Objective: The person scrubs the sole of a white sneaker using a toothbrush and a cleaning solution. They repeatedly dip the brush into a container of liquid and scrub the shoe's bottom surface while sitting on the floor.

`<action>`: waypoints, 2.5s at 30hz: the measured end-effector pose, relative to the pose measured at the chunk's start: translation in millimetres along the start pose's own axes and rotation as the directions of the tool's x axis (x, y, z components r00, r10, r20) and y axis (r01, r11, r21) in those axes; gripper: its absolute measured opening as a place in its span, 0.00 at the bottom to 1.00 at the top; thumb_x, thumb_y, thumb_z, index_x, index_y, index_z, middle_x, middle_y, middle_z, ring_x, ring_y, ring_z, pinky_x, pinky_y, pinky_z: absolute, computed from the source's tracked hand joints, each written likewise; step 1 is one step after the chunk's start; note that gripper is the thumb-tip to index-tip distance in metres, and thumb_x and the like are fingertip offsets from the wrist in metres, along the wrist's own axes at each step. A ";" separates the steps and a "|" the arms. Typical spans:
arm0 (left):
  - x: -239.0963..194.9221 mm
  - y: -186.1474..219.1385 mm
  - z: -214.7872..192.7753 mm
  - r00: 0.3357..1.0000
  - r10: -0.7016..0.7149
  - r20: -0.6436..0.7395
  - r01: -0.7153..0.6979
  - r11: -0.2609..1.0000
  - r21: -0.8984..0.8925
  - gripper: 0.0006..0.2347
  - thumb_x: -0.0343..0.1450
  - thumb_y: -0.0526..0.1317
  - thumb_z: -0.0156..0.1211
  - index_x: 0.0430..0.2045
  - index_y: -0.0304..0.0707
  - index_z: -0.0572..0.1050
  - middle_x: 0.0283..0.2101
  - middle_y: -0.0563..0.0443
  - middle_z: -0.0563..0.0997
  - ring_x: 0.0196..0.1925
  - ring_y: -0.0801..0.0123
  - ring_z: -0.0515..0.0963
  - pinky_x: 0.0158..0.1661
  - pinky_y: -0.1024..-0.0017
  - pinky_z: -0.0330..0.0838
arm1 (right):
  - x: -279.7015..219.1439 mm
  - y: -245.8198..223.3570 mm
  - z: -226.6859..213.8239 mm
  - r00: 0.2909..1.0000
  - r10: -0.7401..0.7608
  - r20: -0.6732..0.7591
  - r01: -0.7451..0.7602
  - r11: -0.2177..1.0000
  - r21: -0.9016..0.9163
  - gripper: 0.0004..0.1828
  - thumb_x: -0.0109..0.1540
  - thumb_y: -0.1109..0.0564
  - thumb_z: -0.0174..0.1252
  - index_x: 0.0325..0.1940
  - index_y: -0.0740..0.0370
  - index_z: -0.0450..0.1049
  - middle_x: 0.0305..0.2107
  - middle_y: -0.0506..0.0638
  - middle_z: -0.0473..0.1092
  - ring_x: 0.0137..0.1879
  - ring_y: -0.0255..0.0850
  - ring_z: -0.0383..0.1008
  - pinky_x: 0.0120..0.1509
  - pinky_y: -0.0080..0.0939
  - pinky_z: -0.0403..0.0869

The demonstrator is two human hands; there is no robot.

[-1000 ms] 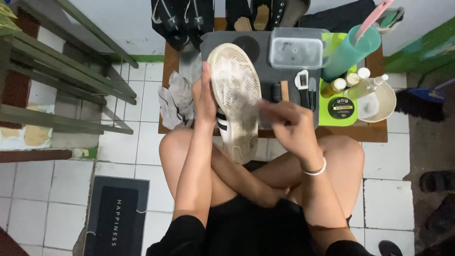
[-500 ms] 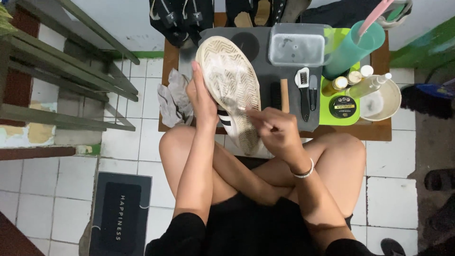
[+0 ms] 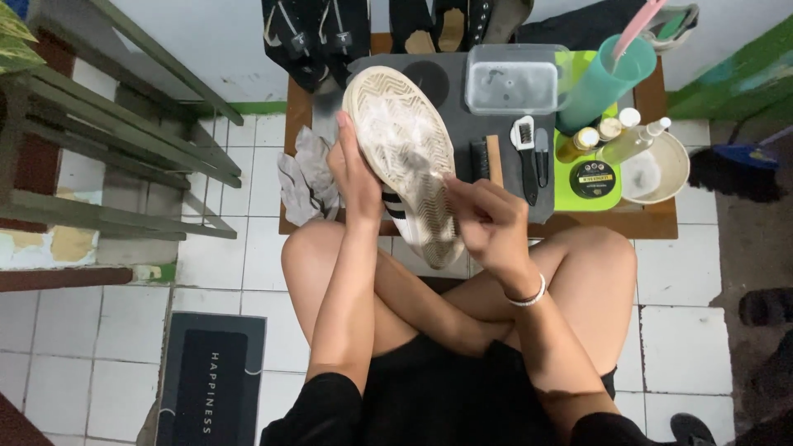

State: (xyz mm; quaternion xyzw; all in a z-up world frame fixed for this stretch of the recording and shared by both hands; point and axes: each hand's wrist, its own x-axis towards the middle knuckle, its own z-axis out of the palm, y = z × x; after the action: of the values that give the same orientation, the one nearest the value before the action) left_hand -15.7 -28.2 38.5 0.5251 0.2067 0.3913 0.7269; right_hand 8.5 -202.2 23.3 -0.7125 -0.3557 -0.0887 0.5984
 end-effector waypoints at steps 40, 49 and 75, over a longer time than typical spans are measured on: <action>-7.3 -27.6 -10.6 0.981 0.129 0.146 -0.146 0.983 0.108 0.21 0.81 0.51 0.41 0.17 0.45 0.67 0.20 0.60 0.66 0.28 0.77 0.69 0.41 0.73 0.70 | 16.8 -25.8 -5.7 0.978 -0.193 -0.082 0.171 0.960 -0.220 0.11 0.66 0.72 0.54 0.46 0.71 0.82 0.19 0.60 0.67 0.21 0.44 0.67 0.25 0.40 0.65; -8.5 -13.7 -12.9 0.991 0.120 0.063 -0.123 0.991 0.046 0.21 0.81 0.50 0.43 0.18 0.41 0.70 0.22 0.58 0.70 0.30 0.76 0.68 0.40 0.72 0.69 | 28.6 -36.2 -1.4 0.972 -0.232 -0.042 0.214 0.941 -0.262 0.09 0.66 0.68 0.58 0.34 0.67 0.82 0.17 0.58 0.70 0.20 0.50 0.70 0.24 0.43 0.65; 6.4 -42.9 -31.3 0.980 0.185 0.068 -0.197 0.951 0.240 0.23 0.82 0.41 0.39 0.16 0.27 0.72 0.21 0.24 0.73 0.32 0.64 0.71 0.45 0.62 0.70 | 22.7 -58.9 -7.1 0.986 -0.168 0.021 0.163 0.907 -0.388 0.09 0.64 0.70 0.58 0.39 0.67 0.84 0.16 0.55 0.69 0.20 0.43 0.68 0.27 0.36 0.68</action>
State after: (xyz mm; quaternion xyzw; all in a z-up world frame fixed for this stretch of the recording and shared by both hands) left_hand -19.0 -10.5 -11.9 0.6372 0.1854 0.4193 0.6196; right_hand -8.8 -197.8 84.2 -0.7834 -0.3863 -0.2123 0.4381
